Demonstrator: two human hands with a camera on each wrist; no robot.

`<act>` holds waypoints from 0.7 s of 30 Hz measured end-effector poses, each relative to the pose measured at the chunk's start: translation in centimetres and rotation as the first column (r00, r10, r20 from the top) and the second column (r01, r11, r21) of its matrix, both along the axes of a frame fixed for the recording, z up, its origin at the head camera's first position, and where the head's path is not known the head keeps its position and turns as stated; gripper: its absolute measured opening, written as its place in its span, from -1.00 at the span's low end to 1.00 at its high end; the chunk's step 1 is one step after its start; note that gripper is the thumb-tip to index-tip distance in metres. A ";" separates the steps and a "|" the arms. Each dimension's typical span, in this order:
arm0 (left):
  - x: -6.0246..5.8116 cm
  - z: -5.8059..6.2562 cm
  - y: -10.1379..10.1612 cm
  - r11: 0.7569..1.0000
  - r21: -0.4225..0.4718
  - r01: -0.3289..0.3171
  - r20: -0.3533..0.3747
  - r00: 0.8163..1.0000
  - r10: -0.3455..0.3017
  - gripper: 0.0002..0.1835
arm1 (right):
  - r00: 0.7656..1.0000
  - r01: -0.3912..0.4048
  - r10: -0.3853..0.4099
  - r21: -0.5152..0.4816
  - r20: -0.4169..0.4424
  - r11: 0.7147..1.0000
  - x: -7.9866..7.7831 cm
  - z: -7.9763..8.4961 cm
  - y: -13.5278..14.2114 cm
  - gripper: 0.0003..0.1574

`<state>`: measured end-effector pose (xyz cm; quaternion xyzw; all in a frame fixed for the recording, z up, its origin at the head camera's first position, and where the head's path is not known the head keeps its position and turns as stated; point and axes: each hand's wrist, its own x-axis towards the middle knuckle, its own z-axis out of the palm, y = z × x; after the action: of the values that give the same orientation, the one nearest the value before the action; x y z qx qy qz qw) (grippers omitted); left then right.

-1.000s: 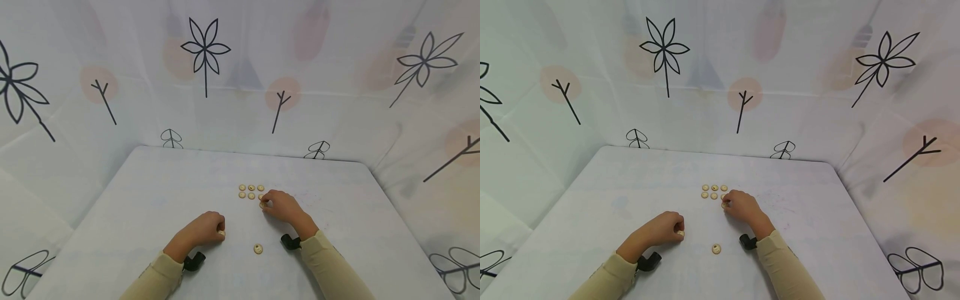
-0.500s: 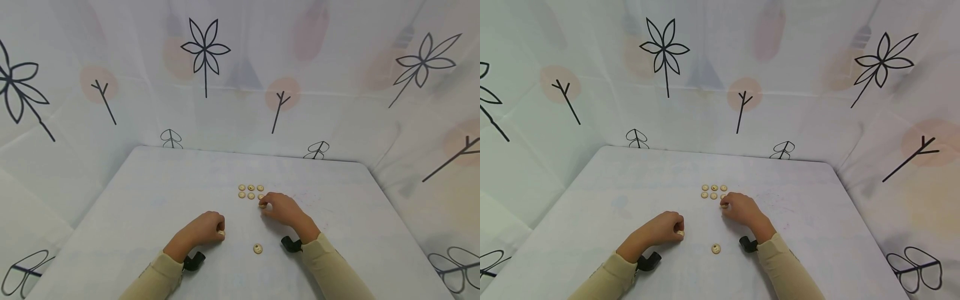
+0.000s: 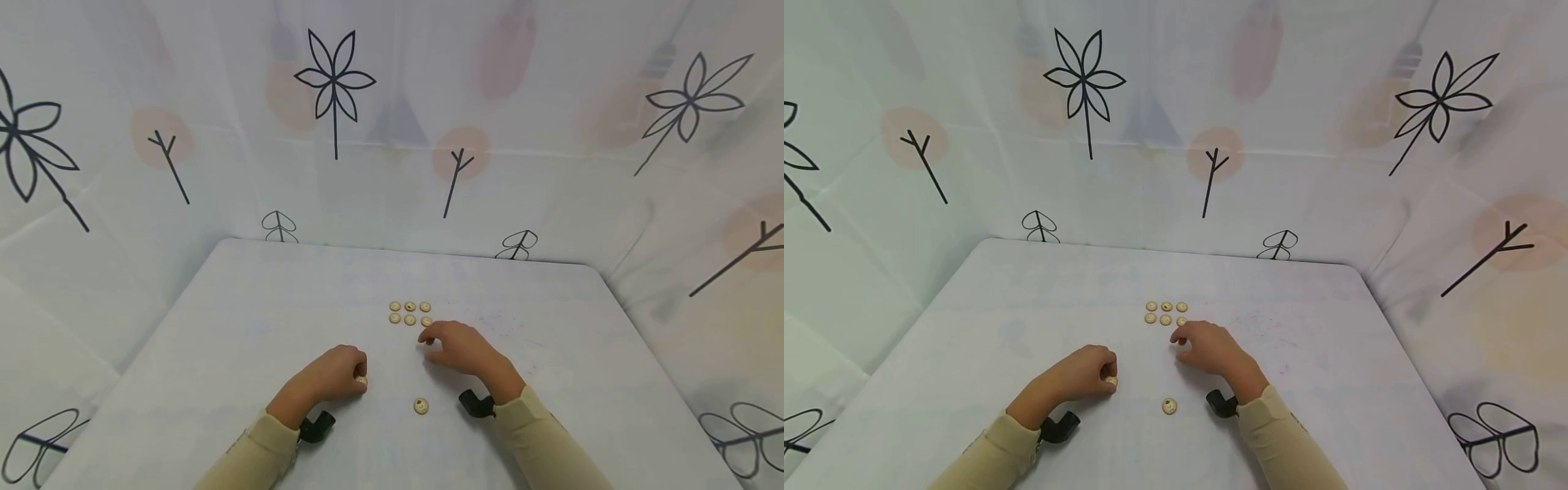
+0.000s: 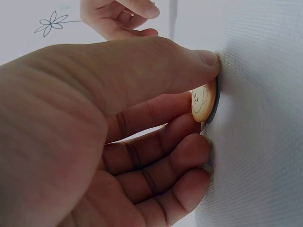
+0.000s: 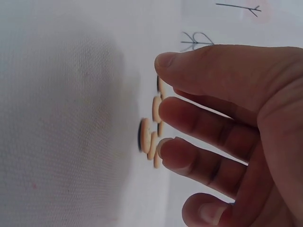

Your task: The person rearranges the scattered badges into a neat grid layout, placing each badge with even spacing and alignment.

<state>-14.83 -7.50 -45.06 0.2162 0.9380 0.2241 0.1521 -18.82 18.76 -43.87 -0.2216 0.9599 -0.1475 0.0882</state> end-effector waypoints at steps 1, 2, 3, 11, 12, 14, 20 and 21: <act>0.0 0.0 0.0 1.000 0.000 0.001 -0.002 1.000 -0.001 -0.90 | 1.000 -0.005 0.005 0.001 0.003 1.000 0.1 0.0 0.0 -0.67; 0.0 0.0 0.0 1.000 -0.001 0.003 -0.004 1.000 -0.003 -0.90 | 1.000 -0.010 0.010 0.001 0.006 1.000 0.1 0.1 0.0 -0.67; 0.0 0.0 0.0 1.000 -0.001 0.004 -0.006 1.000 -0.004 -0.91 | 1.000 -0.014 0.014 0.000 0.009 1.000 0.2 0.1 -0.1 -0.67; 0.0 0.0 0.0 1.000 -0.003 -0.001 0.007 1.000 0.001 -0.90 | 0.998 -0.057 0.057 -0.006 0.020 0.998 0.6 0.0 0.0 -0.70; 0.0 0.0 0.0 1.000 -0.002 -0.001 0.008 1.000 0.001 -0.90 | 0.998 -0.064 0.064 -0.003 0.020 0.998 0.6 0.0 0.0 -0.71; 0.0 0.0 0.0 1.000 -0.001 -0.001 0.010 1.000 0.001 -0.90 | 0.997 -0.073 0.073 -0.002 0.027 0.997 0.7 0.0 0.1 -0.73; 0.0 -0.1 0.0 1.000 0.007 -0.001 0.008 1.000 0.001 -0.90 | 0.993 -0.111 0.111 -0.016 0.048 0.994 1.1 0.1 0.1 -0.76; 0.0 -0.1 0.0 1.000 0.007 -0.002 0.009 1.000 0.002 -0.90 | 0.992 -0.116 0.117 -0.014 0.050 0.993 1.2 0.1 0.1 -0.76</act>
<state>-14.87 -7.52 -45.13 0.2151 0.9367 0.2285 0.1552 -17.64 18.87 -43.77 -0.2739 0.9419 -0.1529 0.1200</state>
